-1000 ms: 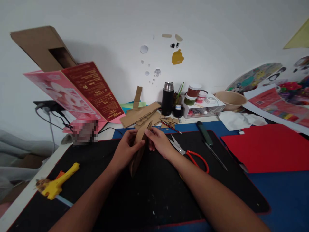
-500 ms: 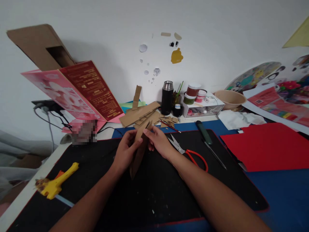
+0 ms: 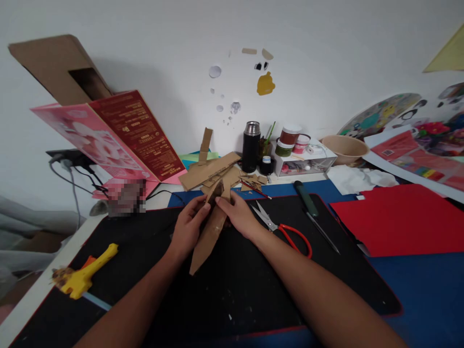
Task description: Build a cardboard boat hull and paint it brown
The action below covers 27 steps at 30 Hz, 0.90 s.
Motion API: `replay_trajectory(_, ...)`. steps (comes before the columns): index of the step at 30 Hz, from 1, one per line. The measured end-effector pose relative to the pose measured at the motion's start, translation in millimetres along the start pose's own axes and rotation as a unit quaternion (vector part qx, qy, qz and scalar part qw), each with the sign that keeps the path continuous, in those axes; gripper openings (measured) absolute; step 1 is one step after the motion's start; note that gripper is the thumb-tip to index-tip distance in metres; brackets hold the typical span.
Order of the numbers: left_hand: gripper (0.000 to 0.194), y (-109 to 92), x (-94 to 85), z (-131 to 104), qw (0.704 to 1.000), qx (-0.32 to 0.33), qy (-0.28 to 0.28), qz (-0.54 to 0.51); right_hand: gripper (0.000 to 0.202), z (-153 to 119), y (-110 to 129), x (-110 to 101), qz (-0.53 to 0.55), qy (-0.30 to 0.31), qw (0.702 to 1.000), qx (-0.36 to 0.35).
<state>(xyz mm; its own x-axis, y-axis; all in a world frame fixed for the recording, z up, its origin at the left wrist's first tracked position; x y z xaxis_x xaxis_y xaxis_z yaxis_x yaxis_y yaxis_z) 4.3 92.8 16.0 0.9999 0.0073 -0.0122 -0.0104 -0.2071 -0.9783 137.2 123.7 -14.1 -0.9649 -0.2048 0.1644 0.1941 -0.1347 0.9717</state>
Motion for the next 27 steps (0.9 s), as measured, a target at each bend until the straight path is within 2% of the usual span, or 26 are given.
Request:
replay_trajectory(5, 0.049, -2.8, 1.9, 0.3, 1.000, 0.016, 0.010, 0.005, 0.029, -4.7, 6.2, 6.0, -0.024, 0.017, 0.999, -0.033)
replay_trajectory(11, 0.048, 9.1, 2.7, 5.6, 0.997, -0.045, 0.030, -0.054, 0.036, -4.9, -1.0, 5.0, -0.039, 0.027, 0.999, -0.022)
replay_trajectory(15, 0.050, 12.8, 2.6, 9.4, 0.995, -0.050, 0.037, -0.076, 0.037, -2.6, -1.8, 2.7, -0.070, 0.029, 0.997, -0.028)
replay_trajectory(27, 0.060, 21.0, -10.6, 13.4, 0.992, -0.099, -0.016, -0.080, 0.045, -1.4, -5.0, 1.7, -0.056, 0.032, 0.998, -0.010)
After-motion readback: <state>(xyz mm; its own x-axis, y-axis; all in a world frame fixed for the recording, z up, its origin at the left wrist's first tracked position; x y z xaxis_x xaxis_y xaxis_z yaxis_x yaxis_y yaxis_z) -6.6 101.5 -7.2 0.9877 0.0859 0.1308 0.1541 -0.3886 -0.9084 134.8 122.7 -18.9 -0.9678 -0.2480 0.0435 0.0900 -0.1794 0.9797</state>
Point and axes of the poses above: each hand's wrist, its own z-axis towards the middle knuckle, its own x-axis out of the palm, y = z × x, the point moved 9 cm from there along z, towards the middle knuckle, and after that the axes turned 14 degrees about -x, right-handed, at the moved point
